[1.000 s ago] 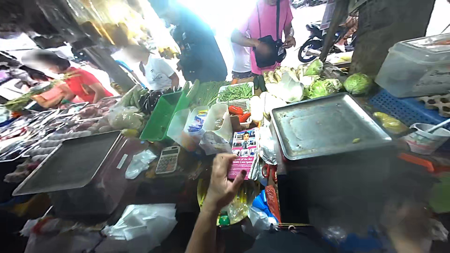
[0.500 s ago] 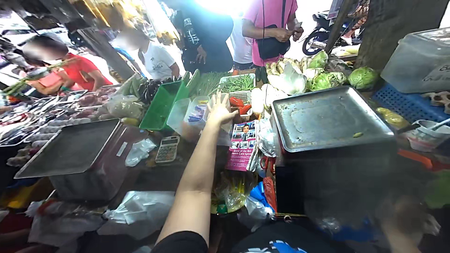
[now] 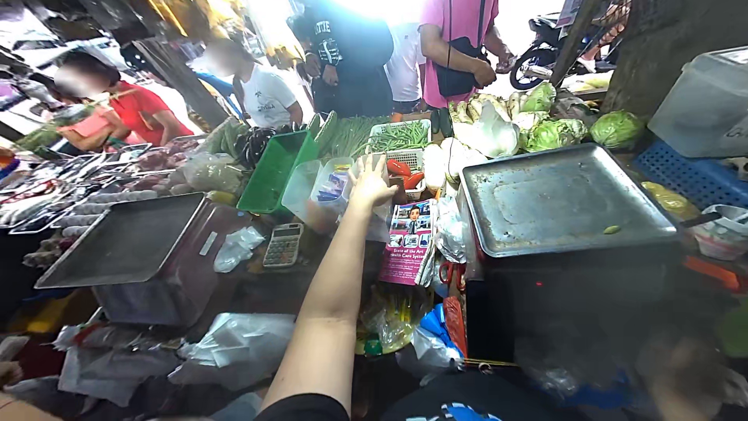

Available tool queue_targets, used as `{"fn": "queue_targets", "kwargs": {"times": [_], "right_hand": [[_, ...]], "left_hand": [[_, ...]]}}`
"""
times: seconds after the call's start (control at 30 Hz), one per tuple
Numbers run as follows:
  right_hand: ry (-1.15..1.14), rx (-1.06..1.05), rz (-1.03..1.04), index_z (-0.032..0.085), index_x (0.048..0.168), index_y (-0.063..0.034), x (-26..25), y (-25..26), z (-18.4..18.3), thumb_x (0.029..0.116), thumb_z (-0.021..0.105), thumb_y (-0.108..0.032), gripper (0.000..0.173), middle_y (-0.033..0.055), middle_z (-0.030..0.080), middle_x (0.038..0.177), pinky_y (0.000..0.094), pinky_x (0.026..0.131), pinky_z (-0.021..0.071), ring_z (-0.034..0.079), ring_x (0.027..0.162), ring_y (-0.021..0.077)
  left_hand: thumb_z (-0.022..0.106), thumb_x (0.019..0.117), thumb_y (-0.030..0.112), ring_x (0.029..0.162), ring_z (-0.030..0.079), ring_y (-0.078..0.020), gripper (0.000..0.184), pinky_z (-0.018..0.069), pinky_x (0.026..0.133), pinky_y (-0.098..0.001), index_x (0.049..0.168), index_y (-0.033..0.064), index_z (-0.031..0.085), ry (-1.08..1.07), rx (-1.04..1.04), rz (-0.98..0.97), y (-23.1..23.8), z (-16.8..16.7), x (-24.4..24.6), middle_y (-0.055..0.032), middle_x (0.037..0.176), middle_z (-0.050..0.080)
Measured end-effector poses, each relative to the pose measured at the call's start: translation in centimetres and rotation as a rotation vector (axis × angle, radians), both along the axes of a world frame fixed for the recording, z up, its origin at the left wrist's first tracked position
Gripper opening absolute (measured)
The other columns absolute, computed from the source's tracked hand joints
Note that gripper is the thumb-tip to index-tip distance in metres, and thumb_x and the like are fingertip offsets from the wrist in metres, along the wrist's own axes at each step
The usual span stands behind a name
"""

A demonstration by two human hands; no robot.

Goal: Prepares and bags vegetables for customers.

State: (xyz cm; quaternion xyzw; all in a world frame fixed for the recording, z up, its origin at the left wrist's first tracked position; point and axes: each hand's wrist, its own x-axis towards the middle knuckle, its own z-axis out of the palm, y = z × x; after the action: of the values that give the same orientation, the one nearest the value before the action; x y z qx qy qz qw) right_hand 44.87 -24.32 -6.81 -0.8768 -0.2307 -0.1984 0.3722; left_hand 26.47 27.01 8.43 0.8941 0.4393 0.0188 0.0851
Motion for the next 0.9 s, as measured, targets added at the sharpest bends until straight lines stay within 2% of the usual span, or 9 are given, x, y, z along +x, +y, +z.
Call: {"fn": "queue_targets", "kwargs": {"times": [0.13, 0.27, 0.37, 0.47, 0.53, 0.7, 0.77, 0.83, 0.9], "right_hand": [[-0.158, 0.013, -0.039, 0.072, 0.123, -0.0092, 3.0, -1.2, -4.9, 0.1083, 0.036, -0.021, 0.04, 0.0154, 0.063, 0.14, 0.0472, 0.116, 0.0363, 0.054, 0.137, 0.0332], [-0.124, 0.037, -0.036, 0.071, 0.123, -0.0033, 1.8, -0.6, -2.9, 0.1071, 0.036, -0.018, 0.041, 0.02, 0.064, 0.138, 0.0484, 0.116, 0.0374, 0.055, 0.136, 0.0364], [0.067, 0.015, -0.02, 0.063, 0.132, 0.007, -0.9, 0.5, 1.7, 0.1068, 0.034, -0.018, 0.046, 0.0291, 0.056, 0.144, 0.0543, 0.12, 0.027, 0.046, 0.141, 0.0444], [-0.02, 0.057, -0.014, 0.063, 0.133, 0.0042, 0.2, -0.2, -0.6, 0.108, 0.035, -0.026, 0.048, 0.0287, 0.059, 0.14, 0.0559, 0.121, 0.0247, 0.048, 0.139, 0.0459], [-0.001, 0.05, -0.009, 0.063, 0.133, 0.0068, -0.1, -0.2, 0.0, 0.107, 0.034, -0.025, 0.05, 0.0305, 0.058, 0.141, 0.0571, 0.123, 0.0221, 0.047, 0.14, 0.0482], [0.016, 0.07, -0.048, 0.063, 0.132, 0.0054, -0.2, 0.0, -0.1, 0.1071, 0.034, -0.027, 0.05, 0.0321, 0.056, 0.142, 0.0591, 0.119, 0.0297, 0.047, 0.138, 0.0506], [0.054, 0.043, -0.036, 0.057, 0.137, 0.009, -0.9, 0.1, 1.3, 0.1058, 0.036, -0.025, 0.05, 0.0348, 0.052, 0.144, 0.0615, 0.117, 0.0325, 0.047, 0.137, 0.0523], [0.052, 0.09, -0.042, 0.045, 0.143, 0.0156, -1.2, 0.1, 1.9, 0.1045, 0.041, -0.025, 0.056, 0.0381, 0.048, 0.146, 0.057, 0.118, 0.0337, 0.046, 0.139, 0.0507], [-0.1, 0.284, -0.01, 0.038, 0.143, 0.0198, -1.0, 0.7, 3.0, 0.1043, 0.044, -0.031, 0.064, 0.039, 0.045, 0.146, 0.0465, 0.12, 0.0352, 0.045, 0.141, 0.0423]], "left_hand": [[0.067, 0.0933, 0.052, 0.157, 0.001, -0.0436, 0.094, -0.0004, 0.117, -0.0749, 0.166, 0.0252, 0.015, 0.035, -0.015, 0.012, 0.2, 0.0, 0.3, -0.0167, 0.172, 0.009], [0.066, 0.0936, 0.053, 0.157, 0.001, -0.0448, 0.094, -0.0022, 0.117, -0.0746, 0.166, 0.0252, 0.012, 0.04, -0.026, 0.015, 0.0, 0.0, 0.3, -0.016, 0.172, 0.01], [0.066, 0.0942, 0.051, 0.157, 0.003, -0.0434, 0.093, -0.0012, 0.117, -0.0745, 0.166, 0.0241, 0.014, 0.04, -0.03, 0.016, 0.0, 0.2, 0.3, -0.0154, 0.172, 0.011], [0.069, 0.0933, 0.049, 0.156, 0.006, -0.0467, 0.091, 0.0021, 0.115, -0.0778, 0.165, 0.0204, 0.02, 0.003, -0.009, -0.014, 0.3, -0.2, 0.4, -0.0187, 0.17, 0.016], [0.07, 0.0925, 0.048, 0.155, 0.007, -0.0482, 0.092, 0.003, 0.115, -0.0787, 0.165, 0.0188, 0.022, -0.02, -0.006, -0.019, 0.4, -0.5, 0.3, -0.0199, 0.169, 0.017], [0.07, 0.0928, 0.05, 0.155, 0.007, -0.0493, 0.092, 0.0016, 0.114, -0.0788, 0.165, 0.0183, 0.022, -0.007, 0.002, -0.007, 0.2, -0.4, 0.6, -0.022, 0.169, 0.016], [0.07, 0.0929, 0.05, 0.155, 0.006, -0.0487, 0.091, 0.0019, 0.114, -0.0797, 0.165, 0.0188, 0.023, -0.011, 0.007, 0.003, 0.6, -0.8, 0.5, -0.0212, 0.17, 0.015], [0.07, 0.0924, 0.051, 0.155, 0.006, -0.0491, 0.091, 0.003, 0.113, -0.0807, 0.164, 0.0185, 0.024, -0.03, 0.022, -0.017, 1.1, -1.4, 0.4, -0.0216, 0.169, 0.016], [0.071, 0.0918, 0.049, 0.154, 0.005, -0.0517, 0.092, 0.0027, 0.111, -0.0829, 0.164, 0.0161, 0.025, -0.055, 0.022, -0.049, 1.0, -1.6, 0.6, -0.0247, 0.168, 0.016]]}}
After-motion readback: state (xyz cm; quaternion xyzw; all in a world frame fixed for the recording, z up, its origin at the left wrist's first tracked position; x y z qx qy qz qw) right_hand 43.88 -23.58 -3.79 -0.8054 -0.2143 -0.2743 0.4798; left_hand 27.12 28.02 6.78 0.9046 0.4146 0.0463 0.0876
